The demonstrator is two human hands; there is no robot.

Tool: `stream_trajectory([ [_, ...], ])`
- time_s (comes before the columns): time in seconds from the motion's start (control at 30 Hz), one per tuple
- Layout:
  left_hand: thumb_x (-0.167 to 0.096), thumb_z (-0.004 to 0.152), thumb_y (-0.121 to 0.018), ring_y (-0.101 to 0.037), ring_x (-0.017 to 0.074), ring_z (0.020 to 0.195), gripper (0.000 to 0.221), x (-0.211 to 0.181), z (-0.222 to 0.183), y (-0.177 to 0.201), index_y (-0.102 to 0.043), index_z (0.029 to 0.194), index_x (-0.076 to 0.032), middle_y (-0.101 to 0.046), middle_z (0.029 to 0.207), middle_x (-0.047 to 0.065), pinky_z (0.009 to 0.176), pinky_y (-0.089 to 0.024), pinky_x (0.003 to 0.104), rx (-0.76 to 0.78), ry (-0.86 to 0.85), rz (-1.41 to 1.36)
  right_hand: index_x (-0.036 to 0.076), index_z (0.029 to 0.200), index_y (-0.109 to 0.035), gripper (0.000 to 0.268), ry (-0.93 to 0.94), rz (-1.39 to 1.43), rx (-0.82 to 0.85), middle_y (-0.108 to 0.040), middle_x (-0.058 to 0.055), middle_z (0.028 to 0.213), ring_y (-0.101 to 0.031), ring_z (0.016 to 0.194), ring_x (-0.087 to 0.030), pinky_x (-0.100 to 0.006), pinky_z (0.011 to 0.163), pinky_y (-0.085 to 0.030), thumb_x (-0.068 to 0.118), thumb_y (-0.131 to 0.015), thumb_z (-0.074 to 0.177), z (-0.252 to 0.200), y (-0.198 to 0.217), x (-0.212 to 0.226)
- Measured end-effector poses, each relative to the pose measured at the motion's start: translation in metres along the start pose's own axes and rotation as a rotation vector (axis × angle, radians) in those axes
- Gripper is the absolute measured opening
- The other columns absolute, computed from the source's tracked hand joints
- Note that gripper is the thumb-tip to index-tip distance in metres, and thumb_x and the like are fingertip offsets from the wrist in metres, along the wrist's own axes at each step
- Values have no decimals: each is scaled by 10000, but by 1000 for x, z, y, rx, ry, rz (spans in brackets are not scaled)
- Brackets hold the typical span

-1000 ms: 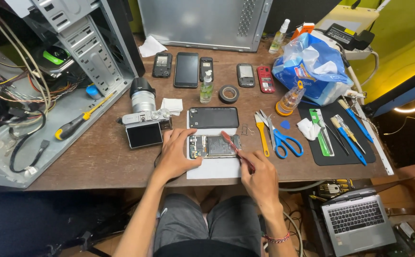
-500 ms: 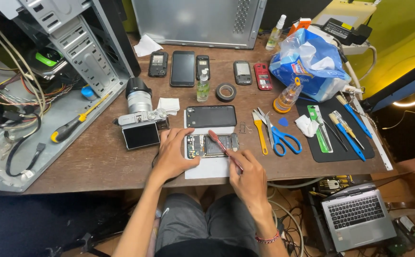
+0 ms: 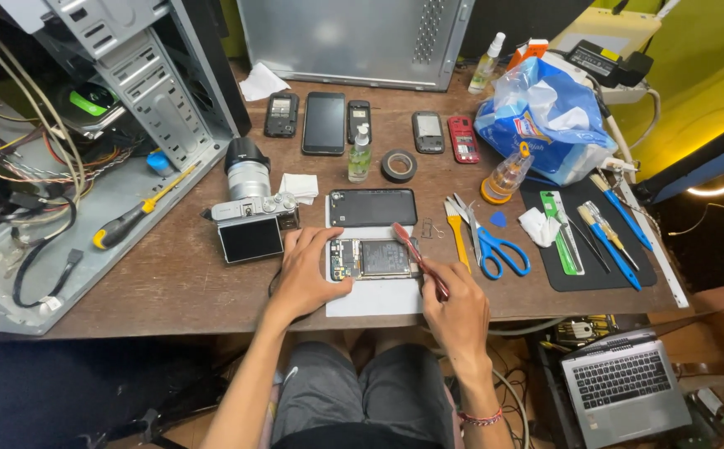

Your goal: Cleaning the internal components of a disassembled smartphone using a small brush and a screwdriver.

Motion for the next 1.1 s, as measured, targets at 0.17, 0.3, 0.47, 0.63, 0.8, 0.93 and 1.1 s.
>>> stream_trajectory([
  [0.17,-355,627,-821,-406,293,1302,831,4,0,-2,-582,1396,-152,-581,1283,62,1136,-333,452,-16,-41,63,219,1130,-800,275,121,5,13,-735,-21,966,-707,864,-284,-419,701,-575,144,-662,903,1,-4,2],
  [0.3,-355,680,-783,-402,280,1282,773,4,-1,-2,-558,1393,-160,-564,1277,48,1081,-382,423,-25,-96,119,197,1179,-772,328,137,-22,76,-735,11,1014,-642,942,-247,-429,745,-542,137,-618,896,2,-7,-8],
  [0.47,-355,670,-774,-410,295,1265,774,6,-1,-3,-564,1387,-154,-573,1269,54,1065,-392,436,-35,-107,114,224,1142,-798,305,30,-20,82,-764,32,961,-621,874,-206,-374,764,-524,152,-628,898,7,0,-12],
  [0.63,-355,663,-776,-416,302,1253,778,6,0,-4,-567,1385,-155,-571,1259,61,1063,-386,434,-50,-121,120,179,1179,-788,301,-15,16,69,-794,-25,954,-606,928,-226,-379,795,-531,173,-592,949,15,-4,-21],
  [0.8,-366,686,-778,-413,306,1252,768,8,-1,-4,-560,1388,-143,-568,1272,63,1050,-391,451,-43,-136,109,124,1204,-767,313,20,21,14,-795,-50,987,-675,812,-221,-386,782,-532,181,-597,948,24,-6,-28],
  [0.93,-359,683,-784,-415,308,1261,774,7,-2,-4,-559,1391,-142,-569,1286,63,1059,-392,449,-47,-141,119,120,1254,-741,327,-58,50,60,-809,-40,1045,-729,841,-208,-376,799,-558,199,-582,979,36,12,-18],
  [1.1,-350,707,-779,-403,298,1283,744,5,-2,-4,-560,1391,-155,-562,1295,53,1074,-385,451,-36,-123,115,201,1380,-646,449,-285,121,41,-783,-55,1098,-706,920,-250,-394,871,-493,200,-460,972,49,41,-16],
])
Point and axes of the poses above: each hand's wrist, its own z-axis towards the middle knuckle, its own y-axis out of the back of the hand, x = y × z, the point moved 1 cm from there along z, towards the middle knuckle
